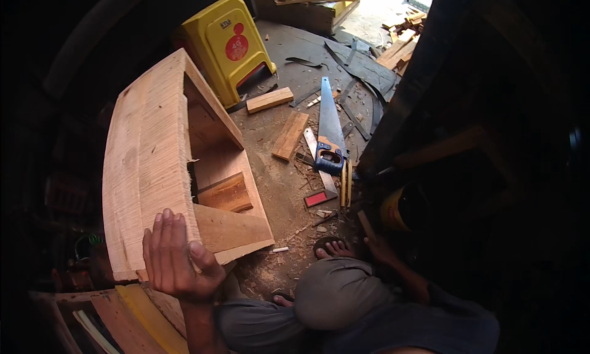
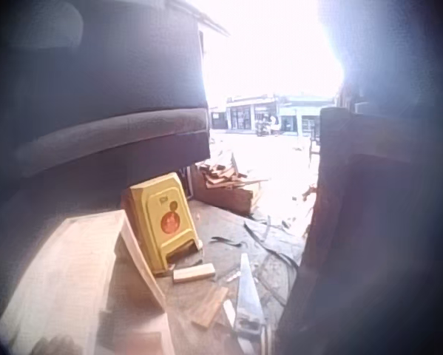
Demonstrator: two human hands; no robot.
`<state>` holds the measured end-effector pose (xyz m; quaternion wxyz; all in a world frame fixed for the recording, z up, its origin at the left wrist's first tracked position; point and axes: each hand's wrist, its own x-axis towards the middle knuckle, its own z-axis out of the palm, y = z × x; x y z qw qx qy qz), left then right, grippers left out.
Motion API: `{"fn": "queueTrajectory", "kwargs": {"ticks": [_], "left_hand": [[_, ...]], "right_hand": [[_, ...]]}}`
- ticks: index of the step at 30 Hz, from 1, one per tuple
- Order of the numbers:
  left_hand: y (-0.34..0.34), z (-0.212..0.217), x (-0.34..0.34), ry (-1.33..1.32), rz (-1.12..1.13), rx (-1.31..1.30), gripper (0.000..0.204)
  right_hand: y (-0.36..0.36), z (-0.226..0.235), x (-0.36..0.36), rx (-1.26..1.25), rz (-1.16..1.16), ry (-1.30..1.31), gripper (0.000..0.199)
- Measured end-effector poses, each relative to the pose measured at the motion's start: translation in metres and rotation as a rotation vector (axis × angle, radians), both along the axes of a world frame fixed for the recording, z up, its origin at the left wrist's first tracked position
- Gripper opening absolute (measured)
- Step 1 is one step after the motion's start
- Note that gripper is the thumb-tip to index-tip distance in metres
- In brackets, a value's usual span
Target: The person assembles a wooden box by hammering nails into the frame and attaching a wooden panel. They use a hammer and nails to secure the pieces, then measure and saw a small wooden piece to fit inside the box.
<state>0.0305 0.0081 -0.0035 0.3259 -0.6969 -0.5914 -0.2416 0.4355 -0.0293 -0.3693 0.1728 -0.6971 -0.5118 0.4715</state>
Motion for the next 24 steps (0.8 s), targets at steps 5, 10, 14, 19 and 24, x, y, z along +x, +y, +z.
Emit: {"fn": "queueTrajectory", "kwargs": {"ticks": [5,10,14,19,24], "left_hand": [[0.008,-0.006,0.012,-0.070,-0.002,-0.053,0.045],[0.047,0.013,0.039,-0.072,0.010,-0.037,0.044],[0.032,-0.006,0.043,0.029,0.016,0.006,0.042],[0.020,-0.011,0.031,0.074,-0.078,-0.011,0.043],[0.012,-0.011,0.035,0.117,-0.035,-0.104,0.044]], "right_hand": [[-0.055,0.045,0.056,-0.047,0.255,-0.418,0.046],[0.012,0.149,0.073,0.001,-0.264,-0.191,0.026],[0.039,0.093,0.104,0.164,-0.104,-0.622,0.020],[0.057,0.016,0.121,0.069,0.103,-0.766,0.018],[0.068,0.016,0.129,0.109,0.092,-0.847,0.019]]}}
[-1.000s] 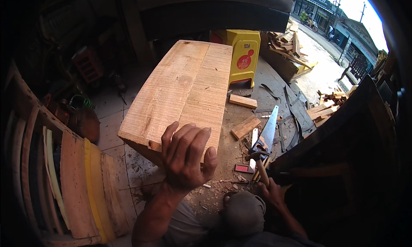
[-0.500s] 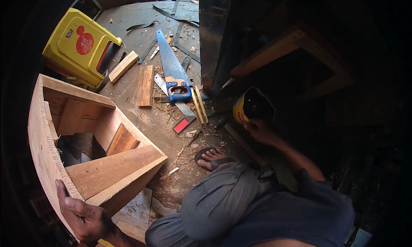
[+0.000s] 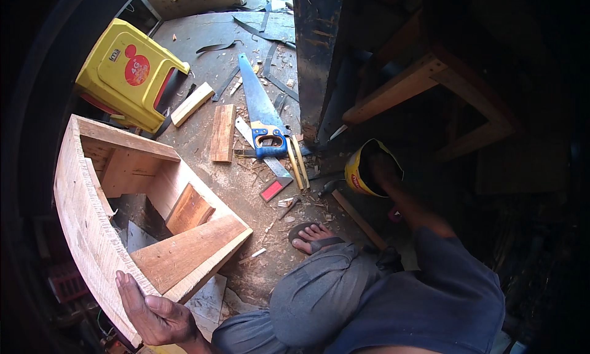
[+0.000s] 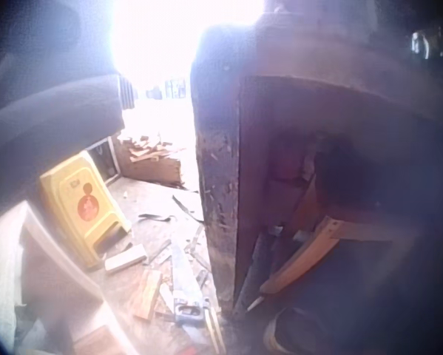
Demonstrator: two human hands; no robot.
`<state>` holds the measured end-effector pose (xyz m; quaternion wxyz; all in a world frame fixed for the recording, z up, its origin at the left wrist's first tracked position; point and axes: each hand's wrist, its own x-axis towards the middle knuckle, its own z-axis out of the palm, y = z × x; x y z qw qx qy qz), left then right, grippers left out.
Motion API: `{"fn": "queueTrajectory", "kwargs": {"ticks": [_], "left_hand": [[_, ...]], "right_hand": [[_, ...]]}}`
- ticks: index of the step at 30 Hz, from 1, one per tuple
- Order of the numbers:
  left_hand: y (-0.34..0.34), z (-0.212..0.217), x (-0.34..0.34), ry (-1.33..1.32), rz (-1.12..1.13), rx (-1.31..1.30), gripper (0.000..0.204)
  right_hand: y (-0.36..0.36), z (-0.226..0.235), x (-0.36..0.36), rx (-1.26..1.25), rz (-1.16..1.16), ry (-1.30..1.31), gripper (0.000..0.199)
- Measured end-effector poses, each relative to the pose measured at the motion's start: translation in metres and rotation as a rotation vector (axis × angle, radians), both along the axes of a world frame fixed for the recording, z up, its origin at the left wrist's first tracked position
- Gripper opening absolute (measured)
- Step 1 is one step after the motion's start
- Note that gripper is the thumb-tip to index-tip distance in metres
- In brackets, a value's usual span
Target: The person assembles a wooden box by hammering nails into the frame and attaching a wooden panel. They use a hammer and nails to secure the pieces, then measure and saw a small wooden piece to fit inside the box.
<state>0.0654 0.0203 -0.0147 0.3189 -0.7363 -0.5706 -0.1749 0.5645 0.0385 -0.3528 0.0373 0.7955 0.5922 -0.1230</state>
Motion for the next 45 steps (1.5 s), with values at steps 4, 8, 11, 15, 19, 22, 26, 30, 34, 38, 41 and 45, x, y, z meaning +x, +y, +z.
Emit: {"fn": "queueTrajectory", "kwargs": {"ticks": [4,8,11,15,19,22,26,30,34,38,41,45], "left_hand": [[-0.001,-0.004,-0.002,-0.033,0.012,0.018,0.042],[0.003,-0.008,0.002,-0.103,-0.030,0.016,0.039],[0.001,-0.007,0.002,-0.108,-0.033,0.007,0.039],[0.001,-0.004,0.003,-0.119,-0.026,-0.020,0.041],[0.000,-0.003,0.003,-0.129,-0.023,-0.022,0.041],[0.000,-0.003,0.003,-0.130,-0.023,-0.030,0.041],[-0.002,-0.005,0.001,-0.122,-0.011,-0.024,0.041],[-0.002,-0.007,-0.001,-0.104,-0.003,-0.015,0.041],[-0.002,-0.006,0.007,-0.117,-0.010,-0.019,0.041],[-0.001,-0.005,0.010,-0.132,-0.005,0.000,0.041],[-0.002,-0.006,0.011,-0.162,0.010,0.010,0.042],[0.002,-0.006,0.015,-0.198,-0.043,0.070,0.042]], "right_hand": [[0.006,0.001,-0.001,-0.059,0.024,-0.033,0.020],[-0.003,-0.005,0.008,-0.019,0.108,-0.125,0.021],[0.003,-0.008,0.009,-0.018,0.064,-0.083,0.021],[0.004,-0.011,0.008,0.072,0.121,-0.113,0.021],[-0.001,0.003,0.007,-0.052,0.126,-0.087,0.021],[-0.012,0.004,0.010,-0.046,0.116,-0.067,0.020],[-0.010,-0.021,0.023,0.115,0.009,0.079,0.018],[0.003,-0.028,0.013,0.105,-0.029,0.096,0.020],[0.015,-0.033,0.018,-0.002,-0.092,0.093,0.027],[0.023,-0.048,0.027,0.023,-0.118,0.112,0.031],[0.034,-0.047,0.023,0.032,-0.110,0.117,0.031],[0.032,-0.048,0.018,0.064,-0.165,0.148,0.031]]}}
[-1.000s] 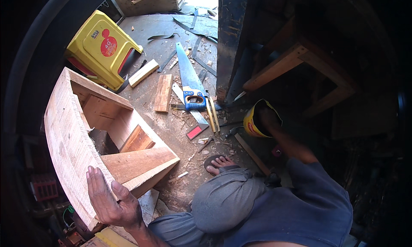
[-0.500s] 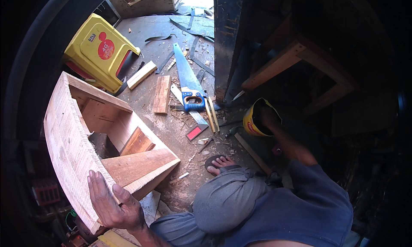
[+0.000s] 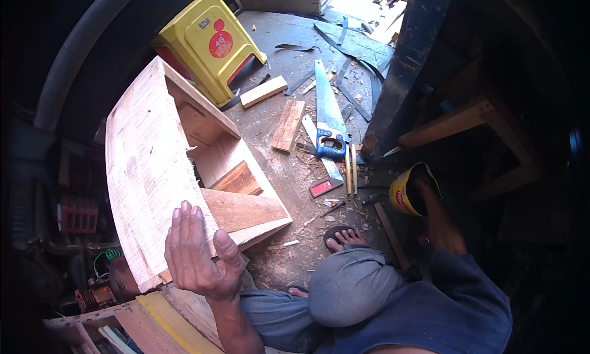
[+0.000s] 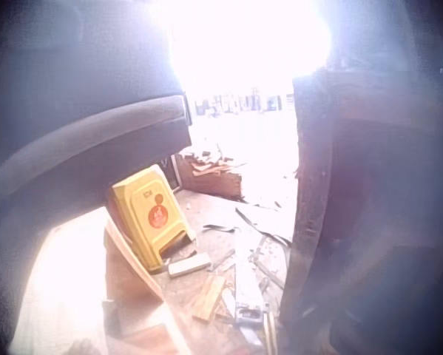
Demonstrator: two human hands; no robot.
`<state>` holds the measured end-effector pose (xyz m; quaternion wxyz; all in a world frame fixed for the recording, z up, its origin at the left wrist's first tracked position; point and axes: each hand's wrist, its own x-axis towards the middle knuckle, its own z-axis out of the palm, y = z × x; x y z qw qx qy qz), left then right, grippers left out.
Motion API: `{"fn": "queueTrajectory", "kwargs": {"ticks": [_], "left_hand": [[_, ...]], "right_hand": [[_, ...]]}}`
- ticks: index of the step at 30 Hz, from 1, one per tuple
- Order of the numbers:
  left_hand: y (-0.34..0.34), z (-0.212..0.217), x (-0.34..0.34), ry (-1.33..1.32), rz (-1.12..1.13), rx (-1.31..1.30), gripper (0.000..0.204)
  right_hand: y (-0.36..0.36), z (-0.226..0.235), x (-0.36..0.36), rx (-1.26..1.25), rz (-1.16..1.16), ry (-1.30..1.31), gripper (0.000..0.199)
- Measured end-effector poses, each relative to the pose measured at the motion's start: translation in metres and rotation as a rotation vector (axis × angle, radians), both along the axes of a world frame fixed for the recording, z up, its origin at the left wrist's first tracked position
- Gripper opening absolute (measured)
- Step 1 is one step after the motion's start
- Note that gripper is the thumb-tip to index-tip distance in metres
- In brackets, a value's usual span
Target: The person assembles a wooden box by hammering nails into the frame and attaching a wooden panel. They use a hammer and nails to secure the pieces, then measure and saw a small wooden piece to fit inside the box.
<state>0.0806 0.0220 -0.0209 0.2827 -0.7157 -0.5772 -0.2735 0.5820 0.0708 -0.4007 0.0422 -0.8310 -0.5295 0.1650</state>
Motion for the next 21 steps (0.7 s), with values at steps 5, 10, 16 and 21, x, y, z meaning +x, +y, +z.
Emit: {"fn": "queueTrajectory", "kwargs": {"ticks": [5,10,16,21], "left_hand": [[-0.009,-0.004,-0.013,-0.222,-0.213,0.122,0.036],[-0.027,-0.004,-0.020,-0.369,-0.278,0.112,0.036],[-0.047,0.000,-0.006,-0.265,-0.363,0.081,0.029],[-0.047,-0.007,0.026,-0.704,-0.748,-0.156,0.042]], "right_hand": [[-0.015,0.016,-0.006,0.038,-0.092,0.029,0.030],[-0.039,0.050,-0.013,0.155,-0.197,0.065,0.029],[-0.049,0.165,-0.074,0.435,-0.068,0.305,0.023],[-0.030,0.303,-0.199,0.395,0.020,1.830,0.018]]}}
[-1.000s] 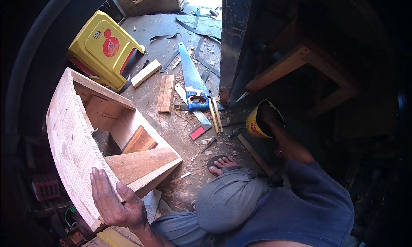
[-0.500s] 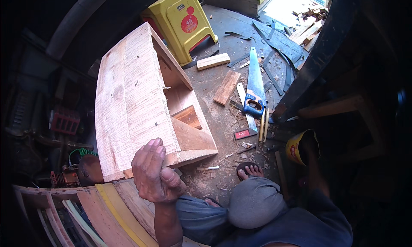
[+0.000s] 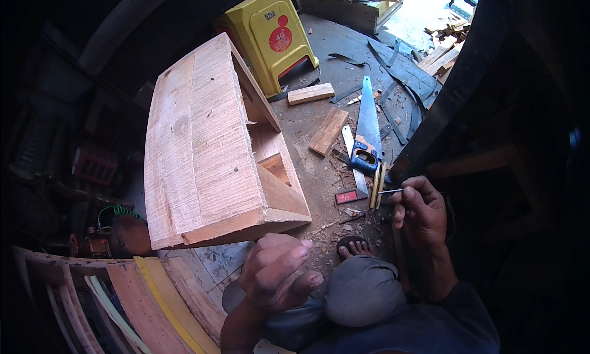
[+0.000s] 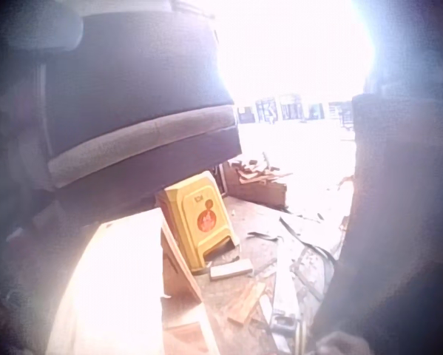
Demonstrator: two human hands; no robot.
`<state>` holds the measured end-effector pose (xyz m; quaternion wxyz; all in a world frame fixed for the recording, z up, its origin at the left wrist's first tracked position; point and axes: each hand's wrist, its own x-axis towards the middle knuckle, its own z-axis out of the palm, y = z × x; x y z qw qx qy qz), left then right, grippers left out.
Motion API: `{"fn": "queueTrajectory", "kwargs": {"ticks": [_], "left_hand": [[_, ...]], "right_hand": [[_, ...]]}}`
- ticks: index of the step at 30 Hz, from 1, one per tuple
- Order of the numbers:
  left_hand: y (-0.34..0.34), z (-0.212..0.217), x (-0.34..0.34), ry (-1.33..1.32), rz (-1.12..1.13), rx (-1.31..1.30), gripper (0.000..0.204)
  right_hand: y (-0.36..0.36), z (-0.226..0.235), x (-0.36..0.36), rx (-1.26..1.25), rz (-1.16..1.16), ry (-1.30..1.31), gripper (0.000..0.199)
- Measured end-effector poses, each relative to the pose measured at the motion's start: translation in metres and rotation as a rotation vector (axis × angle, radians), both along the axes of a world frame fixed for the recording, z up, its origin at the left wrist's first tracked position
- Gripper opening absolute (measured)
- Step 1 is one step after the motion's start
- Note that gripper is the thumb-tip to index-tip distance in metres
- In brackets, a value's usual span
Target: The person assembles a wooden box by hammering nails into the frame and attaching a wooden panel. They use a hammer and nails to secure the pieces, then measure and saw a small wooden piece to fit inside the box.
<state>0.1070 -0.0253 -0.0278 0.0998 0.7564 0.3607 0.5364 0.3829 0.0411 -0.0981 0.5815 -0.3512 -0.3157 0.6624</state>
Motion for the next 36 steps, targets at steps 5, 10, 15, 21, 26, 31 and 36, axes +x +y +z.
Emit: {"fn": "queueTrajectory", "kwargs": {"ticks": [5,10,15,21,26,31,36], "left_hand": [[0.003,-0.001,0.012,-0.336,-0.048,-0.184,0.050],[0.003,0.001,-0.007,-0.473,-0.054,-0.070,0.031],[0.000,0.019,-0.010,-0.326,-0.003,-0.237,0.021],[0.024,0.043,-0.049,-0.410,0.408,-0.272,0.019],[0.044,0.034,-0.047,-0.413,0.542,-0.407,0.020],[0.044,0.031,-0.048,-0.382,0.578,-0.331,0.019],[0.044,0.030,-0.047,-0.372,0.550,-0.322,0.018]], "right_hand": [[-0.002,0.065,-0.090,0.158,0.507,0.521,0.014],[-0.012,0.073,-0.112,0.070,0.689,0.318,0.015],[-0.016,0.059,-0.101,0.124,0.662,0.041,0.021],[-0.015,-0.029,-0.054,0.487,0.302,-1.019,0.031],[-0.074,-0.215,0.067,-0.085,0.523,-1.793,0.048],[-0.110,-0.258,0.076,-0.302,0.596,-1.764,0.049],[-0.100,-0.211,0.080,-0.280,0.450,-1.612,0.050]]}}
